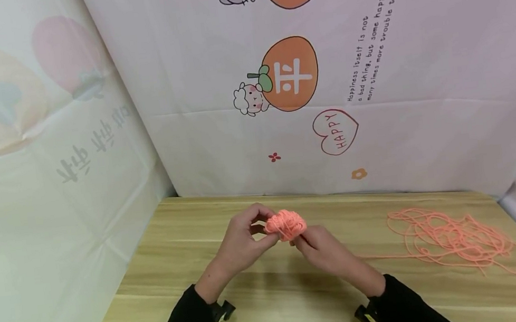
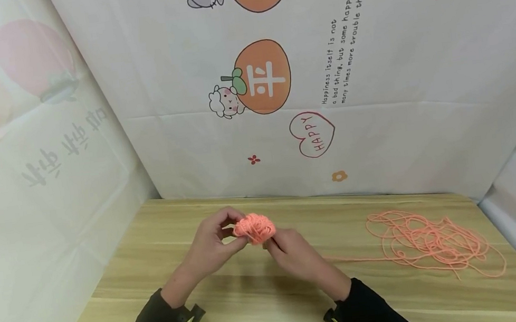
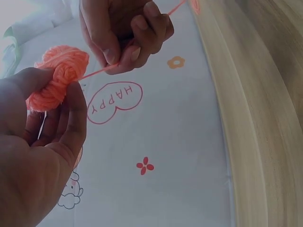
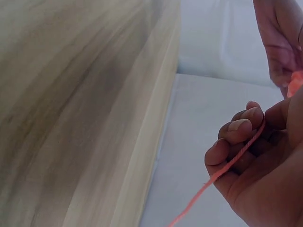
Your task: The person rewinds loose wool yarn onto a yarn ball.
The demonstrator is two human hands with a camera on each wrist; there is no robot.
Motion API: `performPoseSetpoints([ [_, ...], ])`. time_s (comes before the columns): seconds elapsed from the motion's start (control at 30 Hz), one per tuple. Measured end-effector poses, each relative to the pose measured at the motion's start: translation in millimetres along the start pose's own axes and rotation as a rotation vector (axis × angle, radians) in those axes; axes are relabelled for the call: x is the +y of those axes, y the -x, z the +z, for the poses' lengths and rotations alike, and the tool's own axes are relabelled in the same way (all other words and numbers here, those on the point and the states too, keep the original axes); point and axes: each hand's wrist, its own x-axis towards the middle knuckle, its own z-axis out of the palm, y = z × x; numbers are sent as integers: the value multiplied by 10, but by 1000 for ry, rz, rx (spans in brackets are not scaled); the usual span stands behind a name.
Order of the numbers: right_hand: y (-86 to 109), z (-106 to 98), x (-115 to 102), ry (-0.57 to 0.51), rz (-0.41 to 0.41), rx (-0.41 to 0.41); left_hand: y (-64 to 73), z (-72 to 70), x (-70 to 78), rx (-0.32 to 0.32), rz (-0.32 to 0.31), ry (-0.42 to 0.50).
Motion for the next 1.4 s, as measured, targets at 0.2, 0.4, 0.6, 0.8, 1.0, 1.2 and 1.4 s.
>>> performPoseSetpoints([
  [0.2,53,28,-86,58,-47,-13,-12,-4,2,45,-7,-15],
  [0.4,115,16,-200,73,-95,-19,-9,-9,-17,103,-35,-45],
  [0.6,193,5,-302,64,-117,-52,18,-11,-207,111,-73,-44],
  [0.8,251,4,-402,69,-138,-50,44,-16,-351,99,-99,-45],
  [1.0,297,-22,-511,50,-149,-60,35,4,-230,112,-58,-63],
  [1.2,342,-53,-630,59,-218,-47,26,11,-64,91,-74,-65],
  [1.4,361,-108,-759,92,-268,-5,31,40,-72,63,-73,-61],
])
